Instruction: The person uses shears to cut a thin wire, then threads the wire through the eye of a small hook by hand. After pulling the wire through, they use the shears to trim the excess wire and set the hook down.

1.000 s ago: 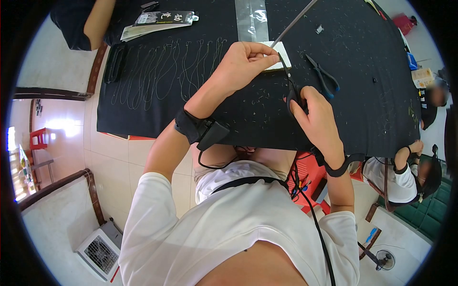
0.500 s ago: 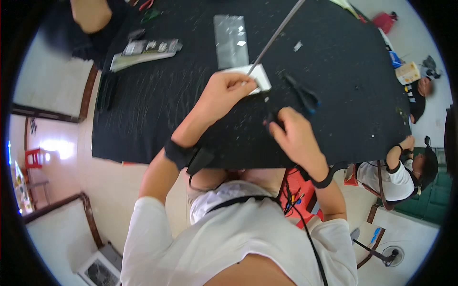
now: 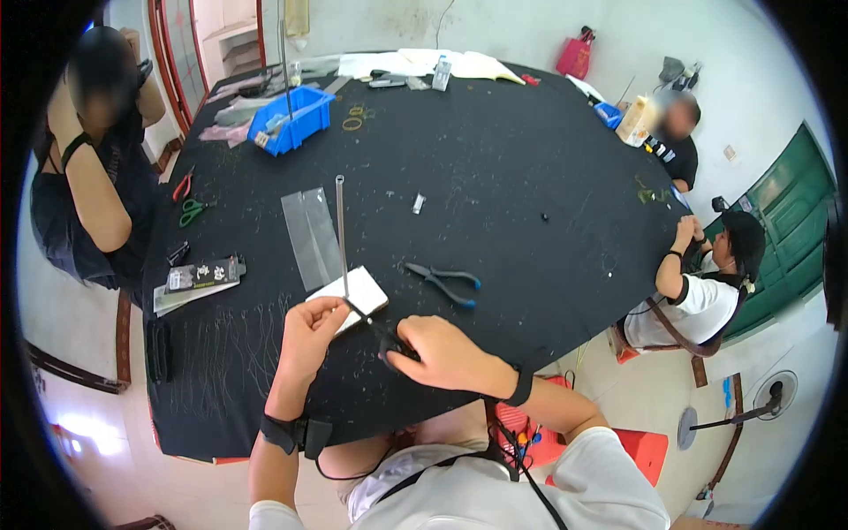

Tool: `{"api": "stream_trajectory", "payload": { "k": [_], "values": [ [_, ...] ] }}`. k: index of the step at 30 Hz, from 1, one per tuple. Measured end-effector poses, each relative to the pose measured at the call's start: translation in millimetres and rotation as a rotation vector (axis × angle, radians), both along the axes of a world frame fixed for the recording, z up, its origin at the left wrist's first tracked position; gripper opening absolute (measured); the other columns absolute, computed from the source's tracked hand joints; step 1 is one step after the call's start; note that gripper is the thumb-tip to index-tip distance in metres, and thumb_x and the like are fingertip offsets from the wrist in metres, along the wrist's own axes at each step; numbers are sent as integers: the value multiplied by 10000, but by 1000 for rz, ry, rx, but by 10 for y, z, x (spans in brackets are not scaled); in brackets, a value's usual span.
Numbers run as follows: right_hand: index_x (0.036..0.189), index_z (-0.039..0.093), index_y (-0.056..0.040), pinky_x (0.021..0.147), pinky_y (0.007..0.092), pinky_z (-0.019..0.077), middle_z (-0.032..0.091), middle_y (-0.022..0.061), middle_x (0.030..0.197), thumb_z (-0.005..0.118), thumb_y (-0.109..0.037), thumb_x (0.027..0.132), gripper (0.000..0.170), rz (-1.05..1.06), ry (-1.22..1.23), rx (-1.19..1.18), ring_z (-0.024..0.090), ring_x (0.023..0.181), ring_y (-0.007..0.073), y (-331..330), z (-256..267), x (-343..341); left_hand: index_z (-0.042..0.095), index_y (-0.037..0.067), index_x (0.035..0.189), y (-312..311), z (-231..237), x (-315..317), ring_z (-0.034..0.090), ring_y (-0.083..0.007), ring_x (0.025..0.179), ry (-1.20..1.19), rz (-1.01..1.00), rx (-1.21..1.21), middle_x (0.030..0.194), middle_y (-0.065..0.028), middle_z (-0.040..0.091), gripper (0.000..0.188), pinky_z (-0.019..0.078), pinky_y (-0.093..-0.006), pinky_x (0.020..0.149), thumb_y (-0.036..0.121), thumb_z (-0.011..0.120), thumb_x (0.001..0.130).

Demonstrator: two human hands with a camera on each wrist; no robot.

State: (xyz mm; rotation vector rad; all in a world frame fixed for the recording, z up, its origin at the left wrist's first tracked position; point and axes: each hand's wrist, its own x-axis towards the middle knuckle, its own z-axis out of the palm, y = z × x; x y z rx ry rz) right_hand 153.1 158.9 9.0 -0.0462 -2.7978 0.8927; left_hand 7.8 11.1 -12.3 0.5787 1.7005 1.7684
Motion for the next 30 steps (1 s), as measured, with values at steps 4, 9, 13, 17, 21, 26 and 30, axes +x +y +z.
{"api": "stream_trajectory", "payload": {
  "k": [4,9,13,17,21,26,30],
  "values": [
    [723,493,18,626,434,417,528,196,716,595,-273,796,316,14,-44,-13,534,685,363,28,-17,14,622,-44,883,4,7,15,306,31,488,-35,-3,18,585,110,424,140,203,-158,429,85,603,834],
    [741,487,22,636,438,417,522,200,726,558,-285,833,328,13,-34,-38,530,690,369,46,-94,40,623,-43,898,16,-19,-1,310,30,479,-44,5,12,575,111,432,156,209,-160,427,98,612,831],
    [742,472,13,618,428,413,519,194,727,546,-291,844,329,40,-94,-156,527,685,359,80,-59,58,623,-42,900,24,-1,11,314,29,473,-51,-2,34,577,106,445,162,207,-160,422,103,612,831],
    [741,468,13,616,420,412,516,190,724,544,-292,847,331,38,-73,-204,524,682,358,99,-68,65,626,-32,896,21,-9,11,308,28,463,-86,2,51,573,104,448,149,201,-165,413,101,612,830],
    [753,469,10,615,418,409,515,186,717,535,-295,854,328,58,-81,-192,523,674,350,104,-77,46,622,-30,902,20,-23,-3,303,25,457,-69,-15,60,564,105,434,154,189,-172,409,107,609,833],
    [751,459,5,598,407,399,507,175,704,520,-308,866,339,72,-108,-283,517,650,324,137,-62,48,616,-33,912,21,-27,-10,296,25,447,-75,-7,61,563,103,432,172,184,-172,407,120,605,835],
    [745,449,2,579,397,382,493,163,685,517,-314,872,347,100,-151,-322,496,625,307,162,-104,41,613,-36,906,22,-47,-20,283,25,439,-125,-21,78,567,102,436,179,181,-173,404,127,612,830]
  ]
}}
